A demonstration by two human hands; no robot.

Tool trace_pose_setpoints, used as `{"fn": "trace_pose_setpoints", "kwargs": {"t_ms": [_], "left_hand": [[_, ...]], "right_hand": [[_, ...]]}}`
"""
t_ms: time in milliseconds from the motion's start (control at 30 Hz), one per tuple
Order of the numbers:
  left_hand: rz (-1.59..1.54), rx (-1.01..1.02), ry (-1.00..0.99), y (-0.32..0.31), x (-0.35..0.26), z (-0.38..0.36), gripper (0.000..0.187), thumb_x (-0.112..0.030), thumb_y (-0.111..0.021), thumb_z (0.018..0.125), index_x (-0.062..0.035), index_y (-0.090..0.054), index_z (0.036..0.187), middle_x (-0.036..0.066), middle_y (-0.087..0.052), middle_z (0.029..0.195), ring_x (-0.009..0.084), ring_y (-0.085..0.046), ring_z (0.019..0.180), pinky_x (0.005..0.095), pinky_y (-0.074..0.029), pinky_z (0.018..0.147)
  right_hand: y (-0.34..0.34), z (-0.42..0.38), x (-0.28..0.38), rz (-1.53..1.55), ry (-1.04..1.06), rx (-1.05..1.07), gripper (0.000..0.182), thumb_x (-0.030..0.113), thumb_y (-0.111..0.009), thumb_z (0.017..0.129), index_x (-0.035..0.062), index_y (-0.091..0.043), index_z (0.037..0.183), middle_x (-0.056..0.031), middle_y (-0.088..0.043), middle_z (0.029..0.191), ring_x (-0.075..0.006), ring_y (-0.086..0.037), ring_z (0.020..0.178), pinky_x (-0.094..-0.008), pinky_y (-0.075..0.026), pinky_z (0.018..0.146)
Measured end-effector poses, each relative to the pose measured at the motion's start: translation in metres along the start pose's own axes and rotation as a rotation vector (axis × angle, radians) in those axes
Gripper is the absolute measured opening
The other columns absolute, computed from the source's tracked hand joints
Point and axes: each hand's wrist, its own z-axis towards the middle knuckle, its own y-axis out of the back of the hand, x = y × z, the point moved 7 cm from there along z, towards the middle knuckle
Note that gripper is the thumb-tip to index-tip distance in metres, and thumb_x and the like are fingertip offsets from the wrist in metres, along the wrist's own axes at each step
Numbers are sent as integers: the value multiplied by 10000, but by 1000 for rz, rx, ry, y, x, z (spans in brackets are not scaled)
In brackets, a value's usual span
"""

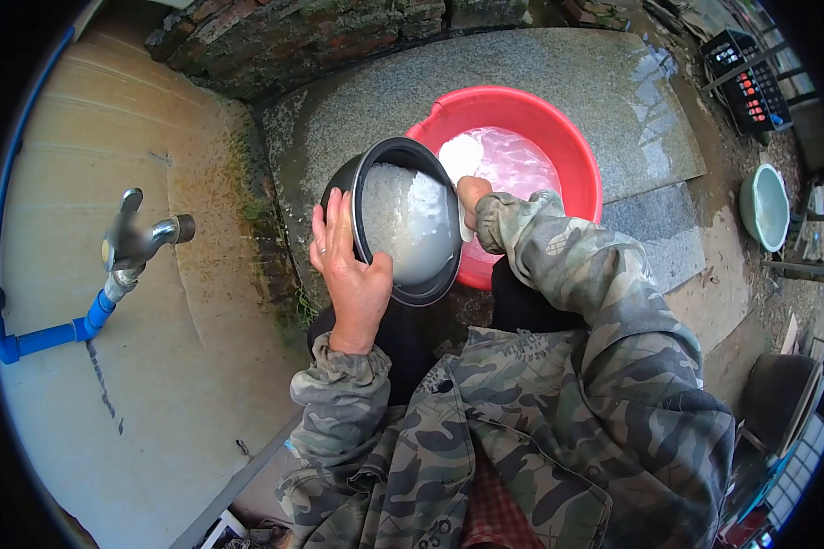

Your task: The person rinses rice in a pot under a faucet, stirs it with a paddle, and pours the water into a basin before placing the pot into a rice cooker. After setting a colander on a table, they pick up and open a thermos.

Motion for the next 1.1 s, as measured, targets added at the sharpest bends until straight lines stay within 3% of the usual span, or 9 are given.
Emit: {"fn": "trace_pose_setpoints", "kwargs": {"t_ms": [67,100,200,300,567,667,867,1100], "left_hand": [[-3,-2,-1,0,0,0,704,7,-485,598,-7,-377,1294,136,-344,1370,338,-209,1311,451,-102,1033],[-5,-2,-3,0,-1,0,705,7,-484,597,-6,-377,1294,136,-342,1371,337,-208,1311,453,-100,1033],[-11,2,-6,0,-2,0,706,8,-484,596,-6,-379,1293,133,-340,1373,336,-203,1313,455,-95,1033],[-13,7,-3,-1,-3,0,706,8,-485,595,-7,-382,1293,127,-338,1376,335,-196,1315,460,-89,1034],[10,18,-9,-2,-11,0,703,13,-480,594,-13,-389,1291,121,-338,1379,335,-188,1318,478,-78,1031],[85,13,-9,-2,-12,0,694,-19,-485,598,-27,-400,1286,116,-368,1359,339,-226,1305,457,-128,1041],[93,21,-25,-3,-14,0,698,-22,-486,595,-35,-399,1287,106,-357,1366,333,-215,1310,501,-115,1028],[67,18,-57,-4,-19,1,674,21,-490,583,14,-417,1253,143,-372,1353,358,-195,1308,472,-102,1022]], "right_hand": [[0,-29,-11,1046,-611,-141,227,222,-560,755,51,-643,878,-190,-593,939,-215,-579,951,-268,-429,808],[-3,-25,-16,1045,-611,-140,227,222,-560,755,51,-643,878,-190,-593,939,-215,-579,951,-268,-429,808],[-9,13,-30,199,-227,-37,223,161,-567,729,30,-621,901,-175,-594,916,-199,-589,928,-296,-435,802],[-9,16,-22,-129,-86,-10,207,155,-578,719,34,-622,881,-172,-597,901,-204,-591,920,-296,-439,795],[4,-1,1,-326,4,-24,167,140,-606,692,46,-626,828,-166,-604,862,-217,-598,900,-298,-449,778],[5,-3,5,-352,23,-32,152,134,-617,682,50,-627,808,-164,-606,847,-222,-601,892,-299,-453,772],[7,-4,11,-391,44,-50,125,123,-638,662,59,-630,769,-159,-612,817,-232,-606,877,-300,-461,759],[7,-9,13,-418,61,-56,98,109,-663,638,69,-633,722,-154,-618,782,-243,-611,859,-302,-470,744]]}}
